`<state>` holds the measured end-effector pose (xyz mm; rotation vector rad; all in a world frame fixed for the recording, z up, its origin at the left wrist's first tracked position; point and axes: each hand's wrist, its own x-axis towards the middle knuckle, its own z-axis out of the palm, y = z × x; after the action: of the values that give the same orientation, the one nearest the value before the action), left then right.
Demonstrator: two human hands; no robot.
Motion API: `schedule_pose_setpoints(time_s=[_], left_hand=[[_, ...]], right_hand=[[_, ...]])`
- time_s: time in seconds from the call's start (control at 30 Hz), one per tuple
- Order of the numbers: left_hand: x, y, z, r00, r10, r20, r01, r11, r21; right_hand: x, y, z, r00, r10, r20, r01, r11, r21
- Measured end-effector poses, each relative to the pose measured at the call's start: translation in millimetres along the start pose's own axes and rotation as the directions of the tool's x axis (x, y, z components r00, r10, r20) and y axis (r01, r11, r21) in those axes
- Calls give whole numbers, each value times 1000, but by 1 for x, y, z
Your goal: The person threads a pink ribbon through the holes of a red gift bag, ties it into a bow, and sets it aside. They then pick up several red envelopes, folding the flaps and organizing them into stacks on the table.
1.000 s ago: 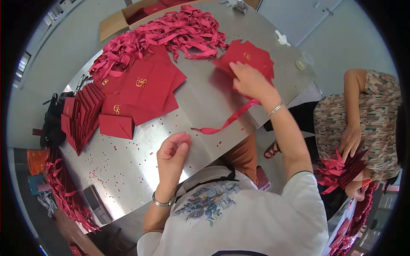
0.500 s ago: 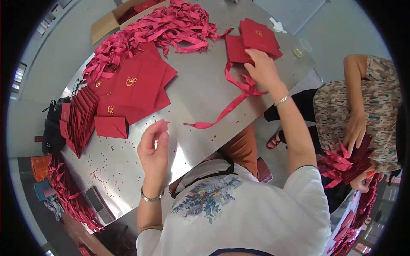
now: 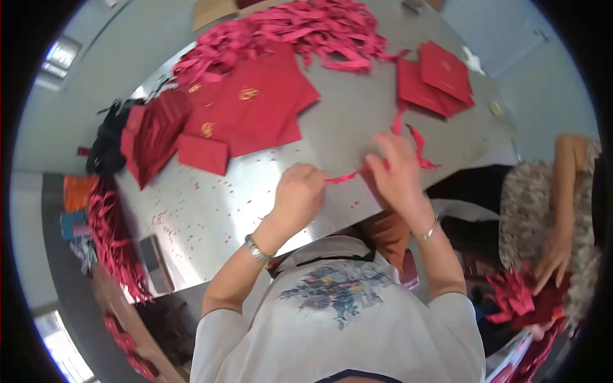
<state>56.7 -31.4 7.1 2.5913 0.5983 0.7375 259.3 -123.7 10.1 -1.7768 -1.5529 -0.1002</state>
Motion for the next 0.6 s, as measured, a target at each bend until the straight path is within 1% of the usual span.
schedule_pose_setpoints(time_s=[0.03, 0.1, 0.13, 0.17, 0.2, 0.23, 0.3, 0.33, 0.37, 0.4, 0.47, 0.5, 0.53, 0.57, 0.6], left_hand=[[4, 5, -4, 1000, 10, 9, -10, 1000, -17], [9, 9, -10, 1000, -24, 8, 24, 1000, -15], [12, 8, -14, 999, -53, 1, 53, 995, -79], [14, 6, -17, 997, -79, -4, 77, 986, -147], [13, 4, -22, 992, -115, 44, 120, 983, -140], [13, -1, -28, 992, -119, 38, 123, 984, -131], [16, -19, -47, 1000, -2, -7, 1, 990, -139], [23, -30, -63, 993, -6, -118, 3, 1000, -23], [33, -46, -75, 976, -64, -207, 85, 992, 92], [45, -64, -84, 947, -111, -302, 174, 965, 193], [68, -106, -92, 918, -147, -369, 299, 867, 398], [79, -126, -89, 915, -147, -376, 303, 866, 398], [88, -147, -83, 920, -246, -304, 365, 818, 444], [95, -152, -84, 909, -345, -234, 417, 764, 492], [101, -156, -84, 909, -342, -240, 417, 764, 492]], right_hand=[[0, -22, 7, 995, -7, 104, -15, 979, 203], [1, -44, 27, 977, -91, 195, -6, 894, 448], [1, -52, 34, 966, -42, 254, -92, 865, 494], [1, -55, 36, 966, -52, 251, -84, 861, 501], [2, -57, 37, 955, -4, 296, -157, 842, 516], [2, -59, 39, 939, 43, 341, -230, 818, 527], [0, -52, 44, 940, 14, 341, -198, 836, 511], [-1, -48, 46, 940, -2, 340, -173, 857, 485], [-1, -48, 48, 943, 73, 326, -240, 827, 508], [-2, -48, 49, 944, 66, 324, -233, 828, 510], [-5, -47, 51, 915, 139, 380, -355, 724, 591], [-6, -47, 53, 916, 131, 379, -349, 727, 591], [-7, -47, 56, 930, 94, 356, -292, 775, 560], [-6, -48, 57, 942, 55, 332, -233, 818, 525], [-7, -50, 57, 942, 66, 329, -229, 843, 487]])
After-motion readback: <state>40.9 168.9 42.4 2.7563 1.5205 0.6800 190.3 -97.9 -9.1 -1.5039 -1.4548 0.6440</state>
